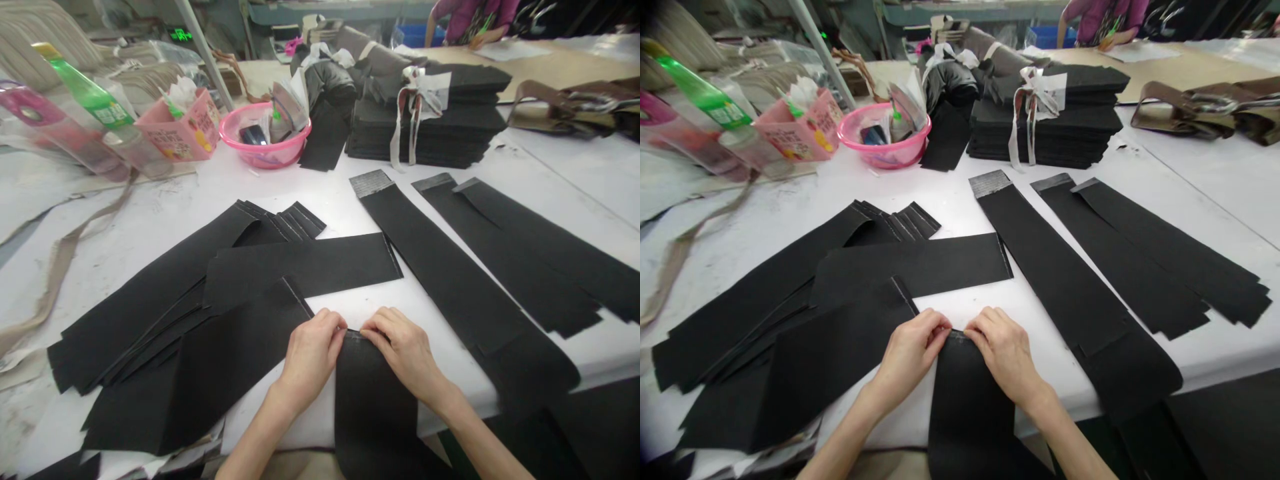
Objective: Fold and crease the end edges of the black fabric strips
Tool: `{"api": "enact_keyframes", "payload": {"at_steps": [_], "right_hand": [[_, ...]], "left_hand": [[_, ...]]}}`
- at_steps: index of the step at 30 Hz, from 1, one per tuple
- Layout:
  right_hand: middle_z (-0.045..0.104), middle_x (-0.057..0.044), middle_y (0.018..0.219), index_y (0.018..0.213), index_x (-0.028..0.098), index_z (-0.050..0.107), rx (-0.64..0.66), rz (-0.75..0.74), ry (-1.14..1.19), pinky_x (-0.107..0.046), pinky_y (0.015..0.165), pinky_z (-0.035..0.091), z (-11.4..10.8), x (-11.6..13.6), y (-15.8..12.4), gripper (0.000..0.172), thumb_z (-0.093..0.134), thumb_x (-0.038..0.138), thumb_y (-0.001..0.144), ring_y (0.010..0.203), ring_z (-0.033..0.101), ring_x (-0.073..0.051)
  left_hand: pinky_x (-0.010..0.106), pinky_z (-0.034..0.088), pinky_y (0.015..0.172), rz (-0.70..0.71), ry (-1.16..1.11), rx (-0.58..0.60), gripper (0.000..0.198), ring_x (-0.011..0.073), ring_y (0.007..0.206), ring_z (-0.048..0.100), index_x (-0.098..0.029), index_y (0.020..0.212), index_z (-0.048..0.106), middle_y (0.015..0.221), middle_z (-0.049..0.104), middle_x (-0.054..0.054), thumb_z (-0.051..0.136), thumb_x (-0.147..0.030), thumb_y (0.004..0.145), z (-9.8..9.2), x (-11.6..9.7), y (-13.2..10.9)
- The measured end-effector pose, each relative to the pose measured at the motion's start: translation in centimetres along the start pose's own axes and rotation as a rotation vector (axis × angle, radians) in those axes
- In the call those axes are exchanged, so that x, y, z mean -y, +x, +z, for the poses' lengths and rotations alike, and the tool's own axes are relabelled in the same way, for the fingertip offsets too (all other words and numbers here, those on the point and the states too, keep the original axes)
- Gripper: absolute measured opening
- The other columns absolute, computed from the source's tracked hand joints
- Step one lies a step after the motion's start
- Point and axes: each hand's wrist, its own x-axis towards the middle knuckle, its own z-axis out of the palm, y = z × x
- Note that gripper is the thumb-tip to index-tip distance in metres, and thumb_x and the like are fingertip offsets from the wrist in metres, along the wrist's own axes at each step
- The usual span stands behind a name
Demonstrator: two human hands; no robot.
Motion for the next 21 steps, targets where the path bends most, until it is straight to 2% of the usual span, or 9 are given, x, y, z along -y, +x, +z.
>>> {"api": "enact_keyframes", "payload": {"at_steps": [13, 21], "right_hand": [[0.060, 0.000, 0.085, 0.082, 0.023, 0.057, -0.012, -0.008, -0.015, -0.032, 0.072, 0.041, 0.07, 0.02, 0.09, 0.013, 0.059, 0.019, 0.094, 0.084, 0.055, -0.019], [0.059, -0.001, 0.085, 0.082, 0.022, 0.055, 0.010, -0.024, -0.028, -0.032, 0.072, 0.040, -0.25, 0.26, 0.30, 0.014, 0.058, 0.016, 0.094, 0.083, 0.054, -0.019]], "left_hand": [[0.025, 0.037, 0.065, 0.006, 0.001, 0.015, 0.015, 0.0148, 0.072, 0.056, -0.021, 0.086, 0.056, 0.084, 0.058, -0.001, 0.047, -0.012, 0.092, -0.29, -0.05, -0.02], [0.025, 0.035, 0.063, -0.003, -0.097, 0.013, 0.007, 0.0129, 0.068, 0.051, -0.022, 0.088, 0.057, 0.076, 0.054, -0.004, 0.055, -0.017, 0.090, -0.24, 0.27, -0.08]]}}
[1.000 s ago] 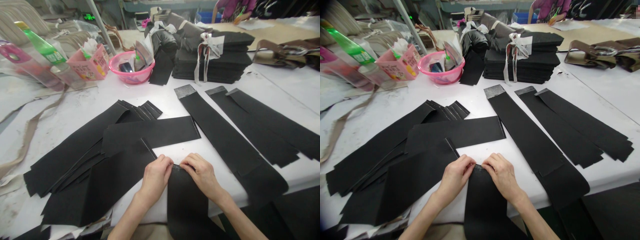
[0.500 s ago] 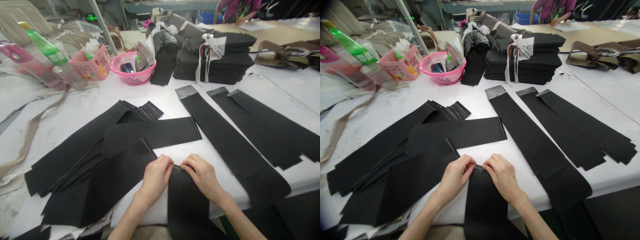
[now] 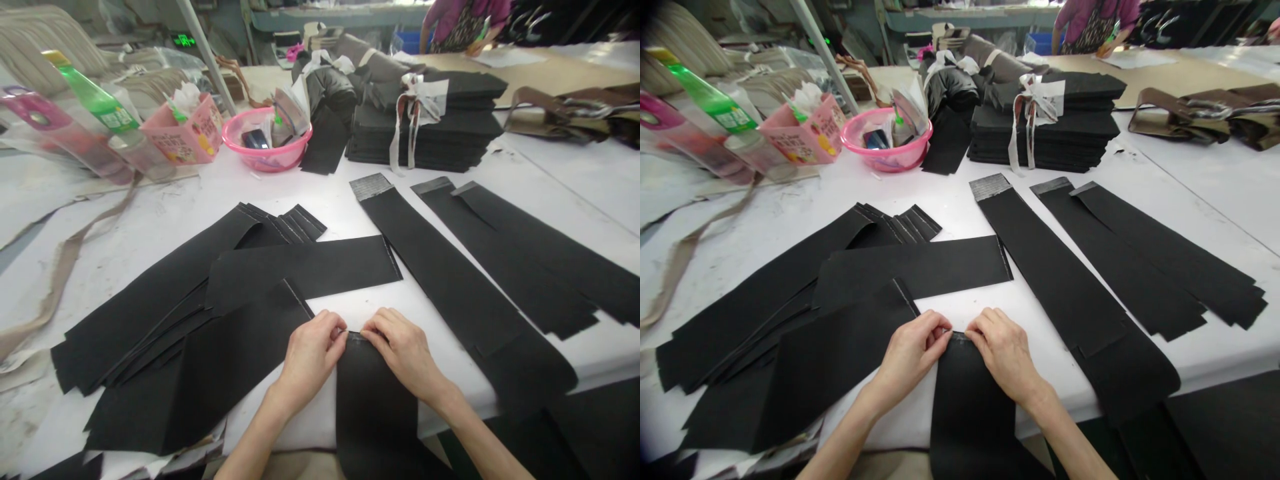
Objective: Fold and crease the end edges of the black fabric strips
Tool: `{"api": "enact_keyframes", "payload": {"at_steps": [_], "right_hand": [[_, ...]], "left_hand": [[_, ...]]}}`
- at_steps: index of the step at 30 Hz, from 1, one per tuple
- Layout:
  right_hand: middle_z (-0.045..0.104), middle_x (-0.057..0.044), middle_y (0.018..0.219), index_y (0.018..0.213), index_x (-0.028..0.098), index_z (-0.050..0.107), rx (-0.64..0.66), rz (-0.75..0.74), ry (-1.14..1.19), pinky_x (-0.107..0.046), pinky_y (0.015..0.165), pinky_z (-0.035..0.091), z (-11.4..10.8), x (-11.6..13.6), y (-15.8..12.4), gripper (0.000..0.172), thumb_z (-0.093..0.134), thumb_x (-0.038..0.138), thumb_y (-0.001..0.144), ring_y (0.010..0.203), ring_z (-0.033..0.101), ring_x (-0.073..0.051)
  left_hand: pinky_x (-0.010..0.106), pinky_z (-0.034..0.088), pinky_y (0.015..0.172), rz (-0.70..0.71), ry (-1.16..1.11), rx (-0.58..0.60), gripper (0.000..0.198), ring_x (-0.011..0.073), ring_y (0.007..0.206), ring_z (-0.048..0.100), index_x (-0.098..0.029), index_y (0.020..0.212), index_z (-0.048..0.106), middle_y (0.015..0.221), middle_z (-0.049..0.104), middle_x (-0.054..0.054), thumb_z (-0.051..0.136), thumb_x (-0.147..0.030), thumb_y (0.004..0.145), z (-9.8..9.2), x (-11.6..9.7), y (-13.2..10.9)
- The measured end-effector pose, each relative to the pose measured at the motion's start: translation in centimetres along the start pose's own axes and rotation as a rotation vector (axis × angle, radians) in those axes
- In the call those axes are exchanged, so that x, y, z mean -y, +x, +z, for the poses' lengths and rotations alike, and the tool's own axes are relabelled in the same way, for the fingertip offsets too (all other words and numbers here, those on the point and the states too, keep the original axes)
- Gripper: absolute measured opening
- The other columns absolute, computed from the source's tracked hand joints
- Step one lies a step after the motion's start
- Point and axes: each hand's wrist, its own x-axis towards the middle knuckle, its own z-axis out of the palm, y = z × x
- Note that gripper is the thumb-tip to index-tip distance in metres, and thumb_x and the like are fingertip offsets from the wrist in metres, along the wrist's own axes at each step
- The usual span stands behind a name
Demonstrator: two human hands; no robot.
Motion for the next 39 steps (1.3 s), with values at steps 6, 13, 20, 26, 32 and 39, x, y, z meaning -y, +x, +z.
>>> {"api": "enact_keyframes", "payload": {"at_steps": [6, 13, 20, 26, 32, 39], "right_hand": [[0.058, -0.001, 0.084, 0.081, 0.021, 0.054, -0.008, -0.016, -0.016, -0.032, 0.070, 0.039, -2.0, 1.1, -0.3, 0.015, 0.055, 0.015, 0.095, 0.081, 0.053, -0.019], [0.057, -0.002, 0.084, 0.083, 0.022, 0.054, -0.067, -0.053, -0.016, -0.033, 0.071, 0.039, -4.2, 2.8, -1.3, 0.014, 0.052, 0.018, 0.097, 0.081, 0.054, -0.019], [0.056, -0.001, 0.085, 0.084, 0.022, 0.052, -0.065, -0.060, -0.037, -0.033, 0.070, 0.037, -4.3, 3.1, -2.0, 0.014, 0.052, 0.019, 0.098, 0.081, 0.052, -0.019], [0.056, 0.000, 0.084, 0.083, 0.022, 0.051, -0.052, -0.040, -0.008, -0.032, 0.070, 0.036, -4.3, 3.3, -2.4, 0.014, 0.053, 0.019, 0.097, 0.080, 0.052, -0.018], [0.057, 0.002, 0.080, 0.080, 0.022, 0.053, 0.003, 0.048, 0.071, -0.030, 0.067, 0.036, -5.0, 2.9, -2.5, 0.016, 0.056, 0.017, 0.095, 0.076, 0.054, -0.017], [0.063, 0.003, 0.084, 0.089, 0.023, 0.060, 0.122, 0.254, 0.249, -0.026, 0.070, 0.039, -6.2, 2.2, -3.1, 0.015, 0.049, 0.026, 0.099, 0.079, 0.059, -0.015]], "left_hand": [[0.025, 0.033, 0.062, -0.063, -0.098, -0.111, 0.004, 0.0126, 0.066, 0.047, -0.021, 0.084, 0.061, 0.075, 0.051, -0.003, 0.062, -0.023, 0.087, 0.5, -0.9, -0.6], [0.023, 0.041, 0.067, -0.317, -0.947, 0.050, 0.024, 0.0138, 0.071, 0.054, -0.013, 0.085, 0.065, 0.080, 0.065, 0.004, 0.069, -0.036, 0.082, 1.2, -3.3, -0.7], [0.024, 0.044, 0.077, -0.286, -1.037, 0.043, 0.023, 0.0168, 0.084, 0.058, -0.013, 0.095, 0.068, 0.093, 0.069, 0.006, 0.071, -0.031, 0.081, 2.2, -4.1, -1.5], [0.024, 0.043, 0.077, -0.360, -1.087, 0.063, 0.019, 0.0147, 0.079, 0.058, -0.012, 0.092, 0.068, 0.087, 0.069, 0.005, 0.071, -0.026, 0.080, 2.9, -4.0, -1.9], [0.022, 0.041, 0.070, -0.414, -1.191, 0.128, 0.019, 0.0125, 0.073, 0.057, -0.011, 0.089, 0.067, 0.083, 0.069, 0.005, 0.073, -0.024, 0.076, 3.5, -3.9, -2.2], [0.021, 0.039, 0.062, -0.516, -1.232, 0.096, 0.022, 0.0119, 0.066, 0.055, -0.010, 0.084, 0.065, 0.076, 0.067, 0.005, 0.074, -0.026, 0.072, 3.8, -3.9, -2.3]]}}
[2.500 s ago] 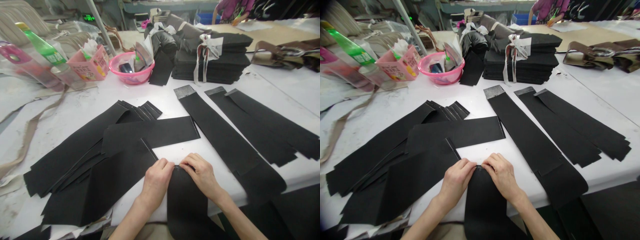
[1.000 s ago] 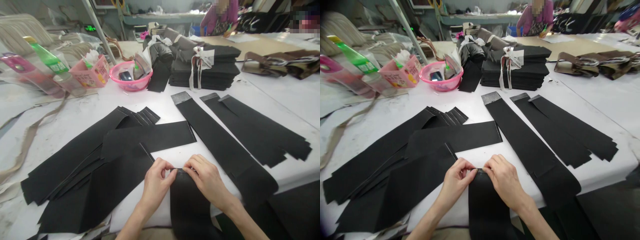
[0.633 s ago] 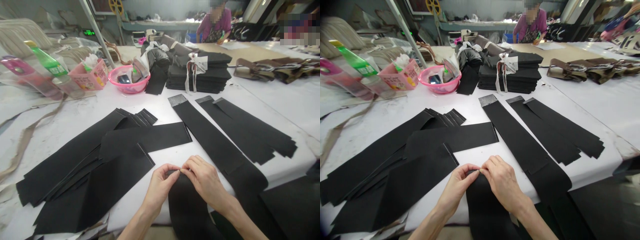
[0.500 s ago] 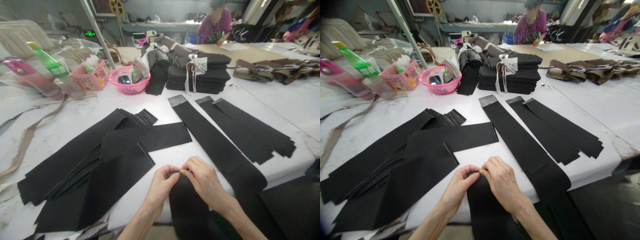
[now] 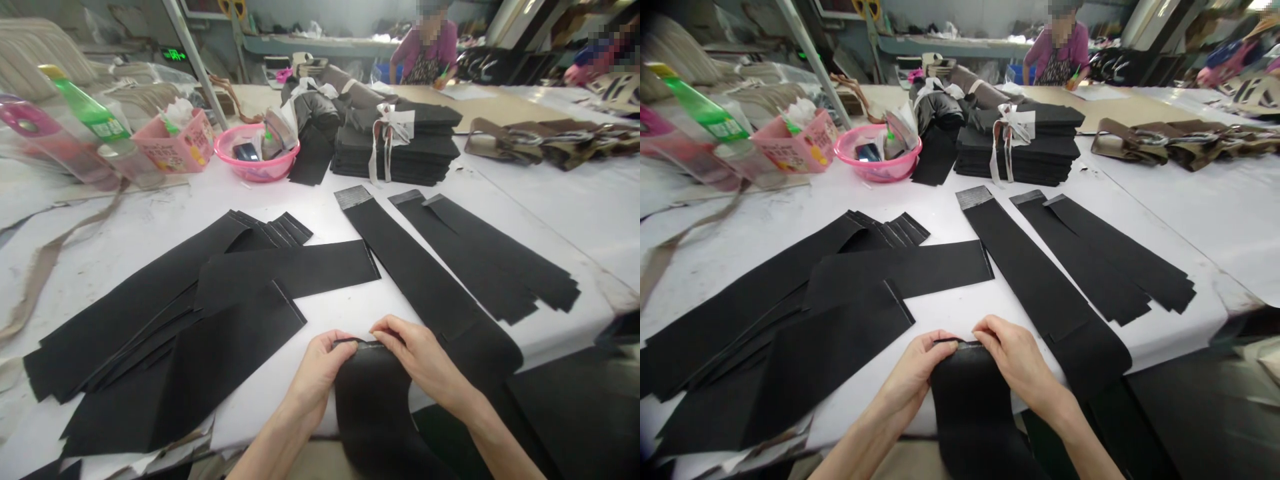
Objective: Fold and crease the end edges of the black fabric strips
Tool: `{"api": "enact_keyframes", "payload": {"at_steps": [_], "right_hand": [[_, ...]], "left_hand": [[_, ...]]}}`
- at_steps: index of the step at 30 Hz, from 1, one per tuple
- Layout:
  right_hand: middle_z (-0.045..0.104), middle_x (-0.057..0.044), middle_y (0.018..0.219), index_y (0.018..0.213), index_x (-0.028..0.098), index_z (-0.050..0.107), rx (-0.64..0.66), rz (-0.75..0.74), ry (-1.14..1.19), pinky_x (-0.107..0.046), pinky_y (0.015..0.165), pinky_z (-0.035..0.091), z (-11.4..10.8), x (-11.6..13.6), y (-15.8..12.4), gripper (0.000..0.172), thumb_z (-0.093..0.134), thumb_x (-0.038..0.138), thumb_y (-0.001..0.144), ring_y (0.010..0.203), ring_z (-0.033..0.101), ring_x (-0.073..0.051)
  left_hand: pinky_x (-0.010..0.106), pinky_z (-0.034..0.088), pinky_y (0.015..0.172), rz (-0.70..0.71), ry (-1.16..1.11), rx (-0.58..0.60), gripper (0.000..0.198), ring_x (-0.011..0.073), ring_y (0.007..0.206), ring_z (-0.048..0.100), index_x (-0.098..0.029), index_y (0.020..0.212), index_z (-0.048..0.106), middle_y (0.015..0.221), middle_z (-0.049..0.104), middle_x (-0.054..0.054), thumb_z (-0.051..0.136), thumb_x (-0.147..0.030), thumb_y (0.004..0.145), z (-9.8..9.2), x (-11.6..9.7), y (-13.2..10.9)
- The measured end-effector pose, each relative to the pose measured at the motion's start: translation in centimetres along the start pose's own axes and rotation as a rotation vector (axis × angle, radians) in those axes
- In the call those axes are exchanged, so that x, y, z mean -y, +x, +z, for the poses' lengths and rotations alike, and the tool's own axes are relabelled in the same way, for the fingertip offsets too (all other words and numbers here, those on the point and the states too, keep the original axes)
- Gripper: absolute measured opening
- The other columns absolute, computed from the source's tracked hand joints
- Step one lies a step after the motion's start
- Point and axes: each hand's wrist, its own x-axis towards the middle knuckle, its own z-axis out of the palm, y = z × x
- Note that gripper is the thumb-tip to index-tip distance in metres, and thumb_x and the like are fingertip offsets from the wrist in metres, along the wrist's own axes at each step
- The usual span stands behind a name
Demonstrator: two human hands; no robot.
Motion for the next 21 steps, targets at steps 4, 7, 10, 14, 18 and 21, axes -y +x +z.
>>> {"api": "enact_keyframes", "payload": {"at_steps": [4, 7, 10, 14, 18, 21], "right_hand": [[0.064, 0.004, 0.084, 0.088, 0.023, 0.062, 0.051, 0.028, 0.119, -0.024, 0.071, 0.040, -0.1, -0.5, -0.5, 0.018, 0.049, 0.031, 0.099, 0.080, 0.059, -0.014], [0.064, 0.005, 0.082, 0.086, 0.023, 0.063, 0.063, 0.035, 0.151, -0.023, 0.071, 0.040, 0.0, -0.6, -0.6, 0.020, 0.050, 0.031, 0.099, 0.079, 0.059, -0.014], [0.065, 0.005, 0.083, 0.087, 0.022, 0.064, 0.078, 0.049, 0.178, -0.022, 0.071, 0.040, 0.0, -0.6, -0.5, 0.020, 0.051, 0.032, 0.098, 0.079, 0.059, -0.013], [0.067, 0.004, 0.082, 0.088, 0.021, 0.067, 0.126, 0.056, 0.204, -0.021, 0.069, 0.040, 0.0, -0.5, -0.4, 0.018, 0.056, 0.034, 0.096, 0.078, 0.059, -0.013], [0.065, 0.003, 0.079, 0.085, 0.020, 0.068, 0.133, 0.042, 0.256, -0.021, 0.069, 0.041, -0.4, -0.2, -0.3, 0.019, 0.059, 0.035, 0.093, 0.076, 0.057, -0.013], [0.065, 0.003, 0.079, 0.085, 0.019, 0.069, 0.117, 0.046, 0.306, -0.020, 0.069, 0.041, -0.8, 0.1, -0.5, 0.018, 0.061, 0.035, 0.092, 0.076, 0.057, -0.013]], "left_hand": [[0.022, 0.040, 0.062, -0.008, -0.016, 0.007, 0.022, 0.0124, 0.066, 0.056, -0.010, 0.085, 0.065, 0.077, 0.067, 0.006, 0.074, -0.026, 0.073, 0.0, 0.0, 0.0], [0.022, 0.041, 0.063, -0.002, -0.017, 0.008, 0.023, 0.0129, 0.067, 0.057, -0.009, 0.087, 0.065, 0.079, 0.068, 0.006, 0.074, -0.025, 0.073, 0.0, 0.1, 0.1], [0.021, 0.042, 0.063, 0.009, -0.011, 0.013, 0.022, 0.0130, 0.067, 0.057, -0.010, 0.087, 0.065, 0.079, 0.068, 0.007, 0.074, -0.025, 0.074, 0.0, 0.2, 0.1], [0.021, 0.043, 0.066, 0.038, 0.031, 0.031, 0.021, 0.0125, 0.069, 0.057, -0.011, 0.089, 0.065, 0.079, 0.068, 0.006, 0.072, -0.027, 0.077, 0.1, 0.0, -0.3], [0.020, 0.043, 0.069, 0.095, 0.102, 0.030, 0.021, 0.0120, 0.073, 0.056, -0.011, 0.089, 0.067, 0.082, 0.069, 0.005, 0.074, -0.027, 0.077, 0.3, -0.4, -0.7], [0.019, 0.042, 0.069, 0.096, 0.098, 0.054, 0.024, 0.0119, 0.073, 0.056, -0.012, 0.087, 0.067, 0.081, 0.069, 0.004, 0.077, -0.030, 0.076, 0.3, -0.7, -1.0]]}}
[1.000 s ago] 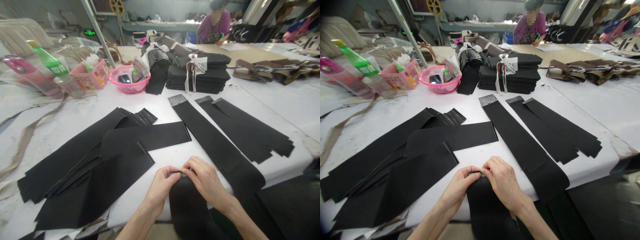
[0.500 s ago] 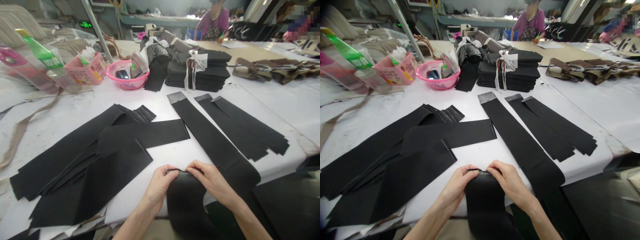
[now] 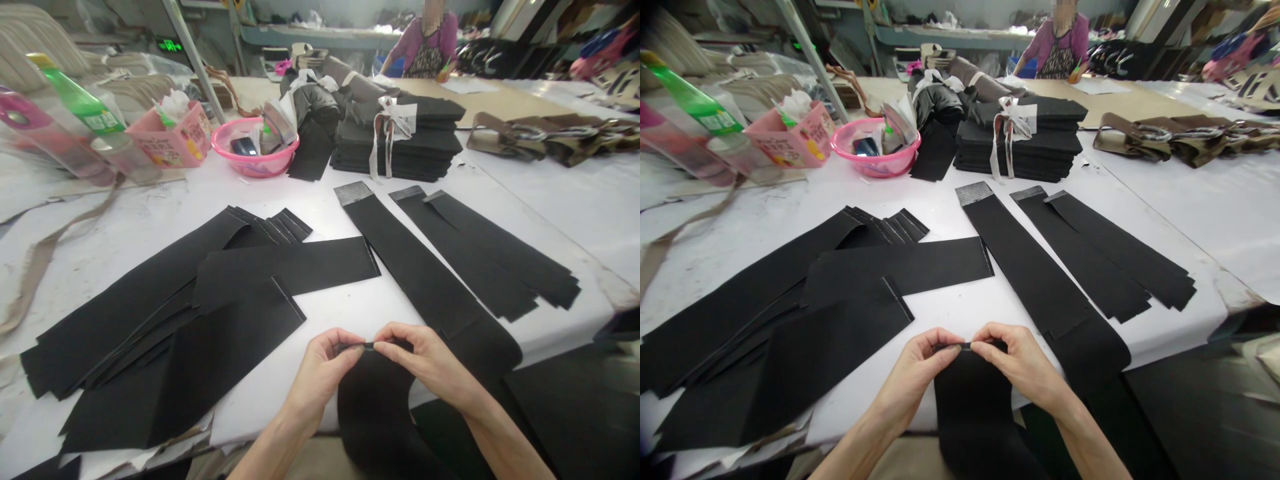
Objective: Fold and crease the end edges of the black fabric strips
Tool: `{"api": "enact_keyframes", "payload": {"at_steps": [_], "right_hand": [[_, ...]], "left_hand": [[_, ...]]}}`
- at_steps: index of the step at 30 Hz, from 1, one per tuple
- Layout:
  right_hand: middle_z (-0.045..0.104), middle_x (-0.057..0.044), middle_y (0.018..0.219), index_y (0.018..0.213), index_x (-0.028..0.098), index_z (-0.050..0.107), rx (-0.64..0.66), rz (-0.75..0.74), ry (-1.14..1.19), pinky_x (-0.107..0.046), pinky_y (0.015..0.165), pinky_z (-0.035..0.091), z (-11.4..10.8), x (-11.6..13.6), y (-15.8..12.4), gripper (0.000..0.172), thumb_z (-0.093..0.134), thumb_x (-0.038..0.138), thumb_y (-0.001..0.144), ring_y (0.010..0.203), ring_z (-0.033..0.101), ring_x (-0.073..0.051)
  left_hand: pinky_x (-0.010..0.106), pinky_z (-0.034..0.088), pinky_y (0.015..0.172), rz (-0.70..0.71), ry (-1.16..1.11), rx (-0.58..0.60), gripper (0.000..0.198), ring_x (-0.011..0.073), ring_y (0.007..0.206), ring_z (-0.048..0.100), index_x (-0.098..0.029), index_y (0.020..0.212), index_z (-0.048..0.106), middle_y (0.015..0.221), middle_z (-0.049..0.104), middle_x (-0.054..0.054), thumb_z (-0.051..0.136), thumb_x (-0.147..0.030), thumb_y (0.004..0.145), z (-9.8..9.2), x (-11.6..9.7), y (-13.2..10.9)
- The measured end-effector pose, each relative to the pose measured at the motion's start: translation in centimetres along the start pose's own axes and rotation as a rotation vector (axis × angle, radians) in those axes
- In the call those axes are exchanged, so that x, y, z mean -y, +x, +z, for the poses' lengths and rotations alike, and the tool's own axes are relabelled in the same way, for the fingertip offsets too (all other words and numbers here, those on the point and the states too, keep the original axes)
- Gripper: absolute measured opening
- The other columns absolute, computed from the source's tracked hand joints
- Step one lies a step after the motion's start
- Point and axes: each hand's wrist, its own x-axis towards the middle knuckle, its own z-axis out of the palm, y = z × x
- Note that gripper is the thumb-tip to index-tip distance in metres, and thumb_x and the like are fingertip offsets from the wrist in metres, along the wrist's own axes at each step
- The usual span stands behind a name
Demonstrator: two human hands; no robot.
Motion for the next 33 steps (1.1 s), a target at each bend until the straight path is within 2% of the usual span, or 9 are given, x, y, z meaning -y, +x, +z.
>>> {"api": "enact_keyframes", "payload": {"at_steps": [5, 12, 19, 25, 33], "right_hand": [[0.064, 0.002, 0.076, 0.081, 0.018, 0.069, -0.007, 0.003, 0.053, -0.021, 0.067, 0.041, -0.1, 0.6, -0.6, 0.017, 0.064, 0.032, 0.090, 0.074, 0.056, -0.013], [0.063, 0.002, 0.078, 0.081, 0.020, 0.068, -0.026, -0.044, 0.019, -0.022, 0.069, 0.041, 0.0, 0.8, -1.1, 0.015, 0.063, 0.030, 0.091, 0.075, 0.056, -0.013], [0.062, 0.004, 0.079, 0.082, 0.023, 0.066, -0.016, -0.039, -0.103, -0.022, 0.068, 0.040, -0.2, 1.3, -1.4, 0.013, 0.061, 0.029, 0.092, 0.075, 0.056, -0.012], [0.060, 0.004, 0.074, 0.081, 0.021, 0.067, 0.020, 0.013, -0.062, -0.021, 0.064, 0.039, -0.2, 1.7, -1.3, 0.018, 0.061, 0.033, 0.092, 0.071, 0.052, -0.012], [0.048, 0.004, 0.065, 0.075, 0.018, 0.065, 0.063, 0.066, -0.001, -0.022, 0.054, 0.031, 0.3, 1.2, -0.7, 0.028, 0.061, 0.040, 0.091, 0.062, 0.041, -0.011]], "left_hand": [[0.018, 0.039, 0.061, -0.003, 0.056, 0.067, 0.025, 0.0104, 0.066, 0.054, -0.011, 0.081, 0.068, 0.074, 0.067, 0.003, 0.080, -0.032, 0.074, -0.5, -0.5, -0.6], [0.021, 0.042, 0.068, 0.030, 0.152, 0.161, 0.025, 0.0139, 0.074, 0.057, -0.011, 0.081, 0.067, 0.080, 0.067, 0.005, 0.078, -0.033, 0.077, -1.2, -1.4, -1.3], [0.022, 0.039, 0.065, 0.121, 0.273, 0.135, 0.023, 0.0129, 0.070, 0.052, -0.012, 0.080, 0.065, 0.074, 0.062, 0.003, 0.070, -0.034, 0.084, -1.6, -1.0, -1.9], [0.020, 0.032, 0.057, 0.096, 0.190, 0.078, 0.026, 0.0099, 0.063, 0.041, -0.013, 0.074, 0.060, 0.065, 0.051, -0.001, 0.068, -0.035, 0.085, -1.1, -0.8, -1.8], [0.019, 0.030, 0.056, 0.046, 0.158, 0.080, 0.024, 0.0097, 0.062, 0.040, -0.014, 0.073, 0.058, 0.064, 0.050, -0.002, 0.068, -0.034, 0.084, -0.8, -0.8, -1.8]]}}
